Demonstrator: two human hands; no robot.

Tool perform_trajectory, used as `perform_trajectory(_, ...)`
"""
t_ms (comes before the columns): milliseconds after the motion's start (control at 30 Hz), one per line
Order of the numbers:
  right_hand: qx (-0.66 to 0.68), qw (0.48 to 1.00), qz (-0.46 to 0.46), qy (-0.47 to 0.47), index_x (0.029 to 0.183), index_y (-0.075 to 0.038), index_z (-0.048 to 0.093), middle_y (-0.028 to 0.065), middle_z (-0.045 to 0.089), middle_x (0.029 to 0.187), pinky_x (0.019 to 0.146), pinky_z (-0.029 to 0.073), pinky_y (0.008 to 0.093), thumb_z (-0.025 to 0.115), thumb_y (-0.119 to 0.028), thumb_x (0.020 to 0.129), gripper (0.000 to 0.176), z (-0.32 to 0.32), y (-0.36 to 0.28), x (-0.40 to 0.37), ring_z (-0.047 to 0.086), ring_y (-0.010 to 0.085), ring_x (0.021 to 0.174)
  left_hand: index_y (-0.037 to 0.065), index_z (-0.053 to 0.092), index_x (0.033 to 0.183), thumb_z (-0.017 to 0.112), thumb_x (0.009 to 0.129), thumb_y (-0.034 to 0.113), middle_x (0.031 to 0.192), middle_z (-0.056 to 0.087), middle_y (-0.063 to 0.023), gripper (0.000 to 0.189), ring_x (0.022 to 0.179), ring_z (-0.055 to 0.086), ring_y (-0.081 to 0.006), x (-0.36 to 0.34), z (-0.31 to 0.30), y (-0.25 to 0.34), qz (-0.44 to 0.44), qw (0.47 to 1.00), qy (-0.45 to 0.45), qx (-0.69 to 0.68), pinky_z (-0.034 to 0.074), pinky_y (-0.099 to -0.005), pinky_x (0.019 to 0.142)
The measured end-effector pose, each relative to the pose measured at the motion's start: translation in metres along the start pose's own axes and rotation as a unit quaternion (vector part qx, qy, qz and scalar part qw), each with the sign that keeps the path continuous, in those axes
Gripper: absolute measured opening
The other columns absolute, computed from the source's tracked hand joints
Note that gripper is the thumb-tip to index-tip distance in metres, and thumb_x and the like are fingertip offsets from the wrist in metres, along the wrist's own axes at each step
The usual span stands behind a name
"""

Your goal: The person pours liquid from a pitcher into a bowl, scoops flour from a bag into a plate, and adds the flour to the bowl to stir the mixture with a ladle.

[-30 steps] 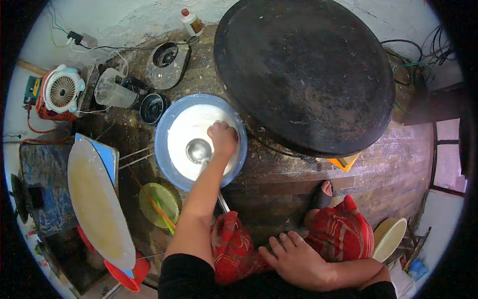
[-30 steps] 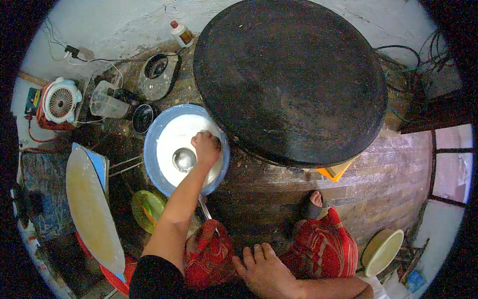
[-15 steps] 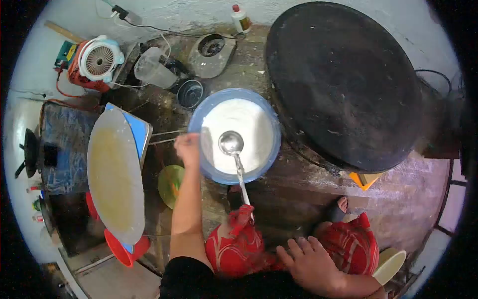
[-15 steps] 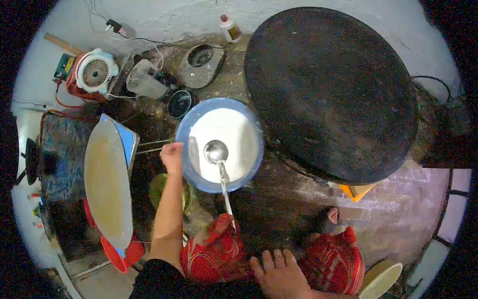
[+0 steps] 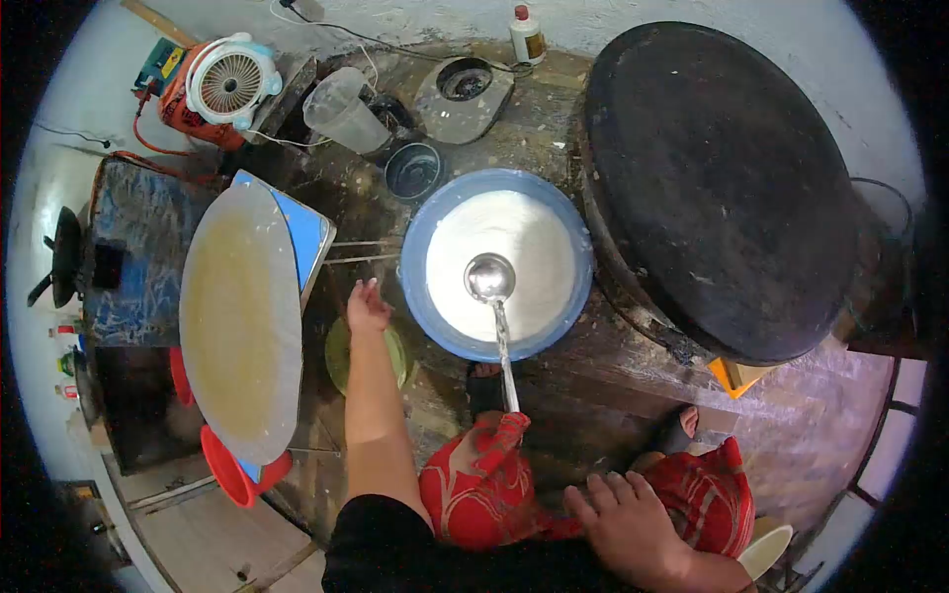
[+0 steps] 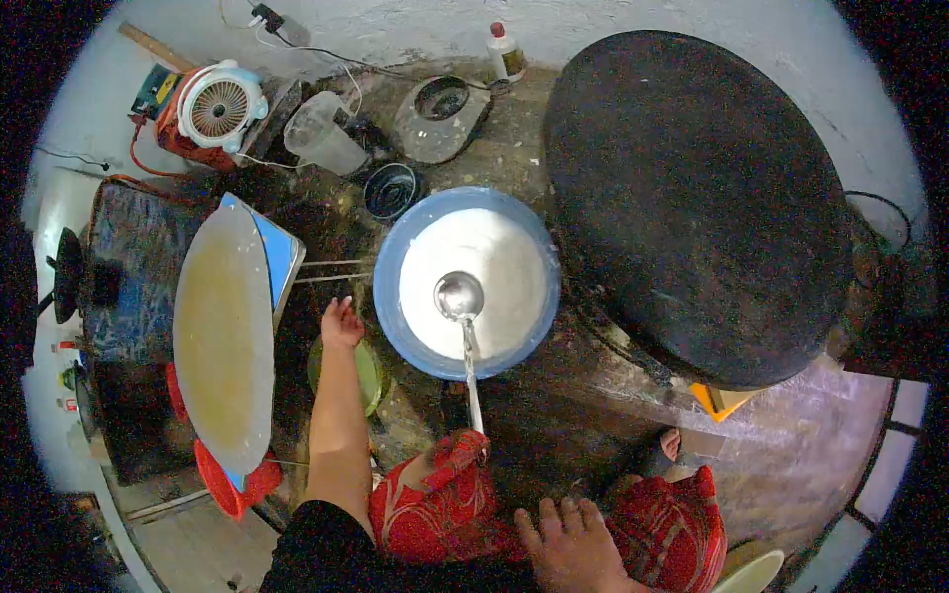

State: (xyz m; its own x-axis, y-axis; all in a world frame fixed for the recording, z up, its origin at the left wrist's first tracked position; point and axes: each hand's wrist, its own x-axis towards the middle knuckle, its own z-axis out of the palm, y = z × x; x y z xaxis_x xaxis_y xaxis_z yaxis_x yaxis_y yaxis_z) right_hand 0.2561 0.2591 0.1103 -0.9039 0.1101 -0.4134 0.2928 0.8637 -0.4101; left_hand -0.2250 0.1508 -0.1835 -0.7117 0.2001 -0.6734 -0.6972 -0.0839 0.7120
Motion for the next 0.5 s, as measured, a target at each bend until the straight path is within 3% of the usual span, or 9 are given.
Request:
perform_trajectory(100,-0.005,1.000,-0.003,-0.007,0.118,-0.007,0.049,0.0163,0.054,0.113,0.092,0.039,0.0435,0.044,-0.018,0.081,0.039,0.000,0.000,0.002,0.054,0.0315,0.103,0.017,0.061,0.080,0.061,0.081,0.032,0.067,0.054,0.0095,0.015,0.059,0.045,-0.0071,-0.003,0.011,-0.001,-0.022,0.999,0.037,-0.021,0.034,-0.0282,0.056)
perform_trajectory(167,-0.005,1.000,-0.005,-0.009,0.118,-0.007,0.049,0.0161,0.054,0.114,0.092,0.039,0.0432,0.044,-0.018,0.081,0.039,-0.001,0.000,0.004,0.054,0.0312,0.104,0.017,0.061,0.079,0.060,0.082,0.027,0.061,0.051,0.0074,0.010,0.054,0.042,-0.0085,-0.014,0.024,0.000,-0.030,0.994,0.103,0.018,0.032,-0.0284,0.050)
perform_trajectory(300,-0.006,1.000,-0.008,-0.015,0.119,-0.008,0.049,0.0160,0.054,0.113,0.092,0.039,0.0429,0.045,-0.020,0.081,0.040,0.001,0.001,0.007,0.054,0.0313,0.104,0.016,0.061,0.080,0.059,0.080,0.018,0.060,0.050,0.0055,0.003,0.050,0.040,-0.0094,0.037,-0.011,-0.012,-0.023,0.997,0.049,0.054,0.031,-0.0283,0.046)
perform_trajectory(400,-0.006,1.000,-0.008,-0.018,0.118,-0.008,0.049,0.0159,0.054,0.113,0.092,0.039,0.0430,0.045,-0.021,0.081,0.040,-0.001,0.000,0.008,0.054,0.0314,0.104,0.014,0.061,0.084,0.057,0.077,0.010,0.059,0.049,0.0039,0.009,0.048,0.040,-0.0103,0.026,-0.006,-0.013,-0.054,0.996,0.061,0.022,0.031,-0.0282,0.044)
perform_trajectory(467,0.005,1.000,-0.003,-0.019,0.118,-0.008,0.050,0.0158,0.054,0.112,0.091,0.039,0.0431,0.046,-0.021,0.081,0.039,-0.001,0.000,0.009,0.054,0.0314,0.103,0.010,0.062,0.090,0.049,0.067,0.000,0.066,0.049,-0.0003,0.028,0.053,0.036,-0.0144,0.003,0.008,-0.015,0.004,0.997,0.036,0.064,0.032,-0.0315,0.052)
perform_trajectory(500,-0.005,1.000,-0.004,-0.021,0.118,-0.008,0.050,0.0157,0.054,0.112,0.091,0.039,0.0429,0.046,-0.021,0.081,0.039,-0.001,0.000,0.009,0.054,0.0311,0.103,0.010,0.062,0.090,0.049,0.067,0.000,0.066,0.049,-0.0003,0.028,0.053,0.036,-0.0144,0.006,0.003,-0.016,0.004,0.997,0.036,0.064,0.032,-0.0315,0.052)
